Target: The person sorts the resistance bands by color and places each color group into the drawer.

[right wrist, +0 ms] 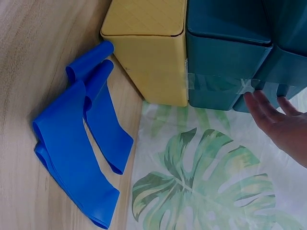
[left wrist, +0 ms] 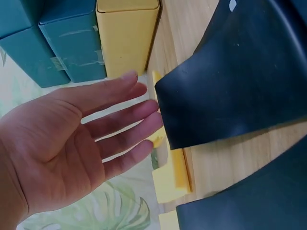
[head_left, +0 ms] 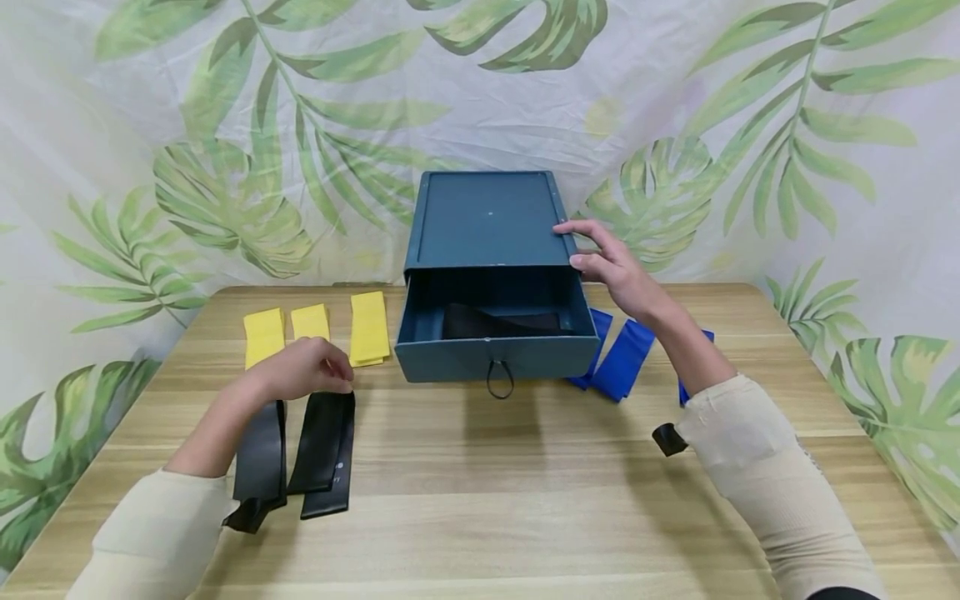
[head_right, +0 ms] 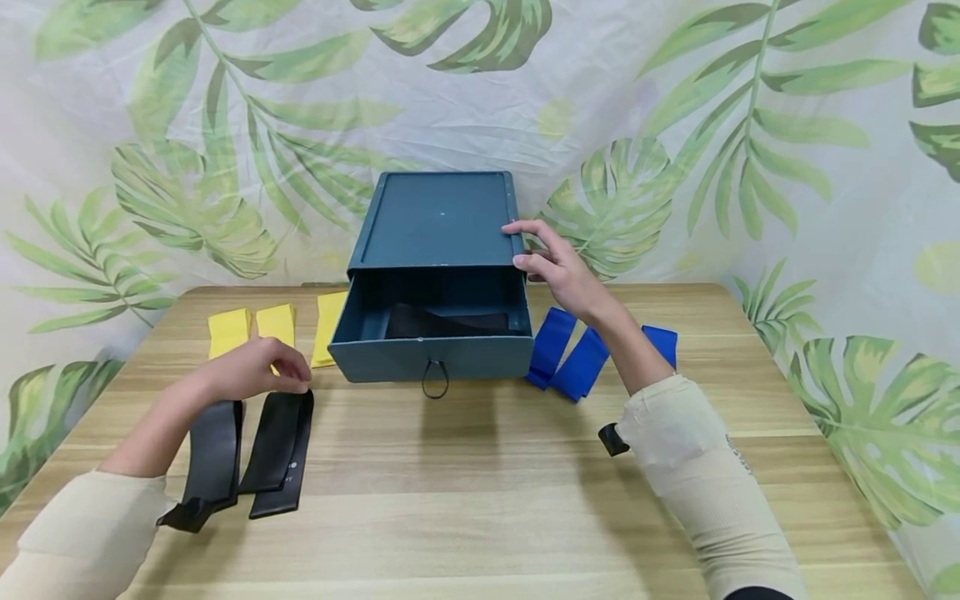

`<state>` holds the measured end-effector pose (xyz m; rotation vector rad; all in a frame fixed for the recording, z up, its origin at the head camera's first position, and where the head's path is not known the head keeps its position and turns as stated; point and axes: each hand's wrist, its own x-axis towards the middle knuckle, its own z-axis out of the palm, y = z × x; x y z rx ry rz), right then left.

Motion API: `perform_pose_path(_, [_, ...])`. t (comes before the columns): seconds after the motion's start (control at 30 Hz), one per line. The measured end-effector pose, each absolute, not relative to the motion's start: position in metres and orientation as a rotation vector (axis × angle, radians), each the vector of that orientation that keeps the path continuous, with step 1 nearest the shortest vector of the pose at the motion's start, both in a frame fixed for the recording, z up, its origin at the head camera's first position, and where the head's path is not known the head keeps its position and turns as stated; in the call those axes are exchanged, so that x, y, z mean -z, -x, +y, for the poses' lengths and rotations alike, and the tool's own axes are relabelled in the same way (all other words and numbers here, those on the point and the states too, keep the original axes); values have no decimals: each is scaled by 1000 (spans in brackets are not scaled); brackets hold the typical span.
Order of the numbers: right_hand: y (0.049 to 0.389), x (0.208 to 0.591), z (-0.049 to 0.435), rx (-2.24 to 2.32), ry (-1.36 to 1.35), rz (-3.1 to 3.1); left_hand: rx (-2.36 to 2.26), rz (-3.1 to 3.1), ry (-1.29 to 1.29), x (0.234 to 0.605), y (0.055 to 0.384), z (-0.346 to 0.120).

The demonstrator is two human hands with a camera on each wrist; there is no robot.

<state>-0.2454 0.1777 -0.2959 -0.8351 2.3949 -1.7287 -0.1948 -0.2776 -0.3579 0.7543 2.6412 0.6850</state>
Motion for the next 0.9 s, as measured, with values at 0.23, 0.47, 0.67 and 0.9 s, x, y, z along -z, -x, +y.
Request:
perform_pose_path(0.23, [246,297,176,1709,848,2411,-677,2532,-725,361,195,-285])
perform_pose_path(0.47, [245,297,177,1705,853,2418,-626,2512,-664,365,197,-285])
perform_pose_path(0.67, [244,297,177,1709,863,2417,-560,2562,-633,370,198,-283])
perform_pose_path(0.9, [243,299,177,1713,869,2420,-557,2601,-672,371,200,-281])
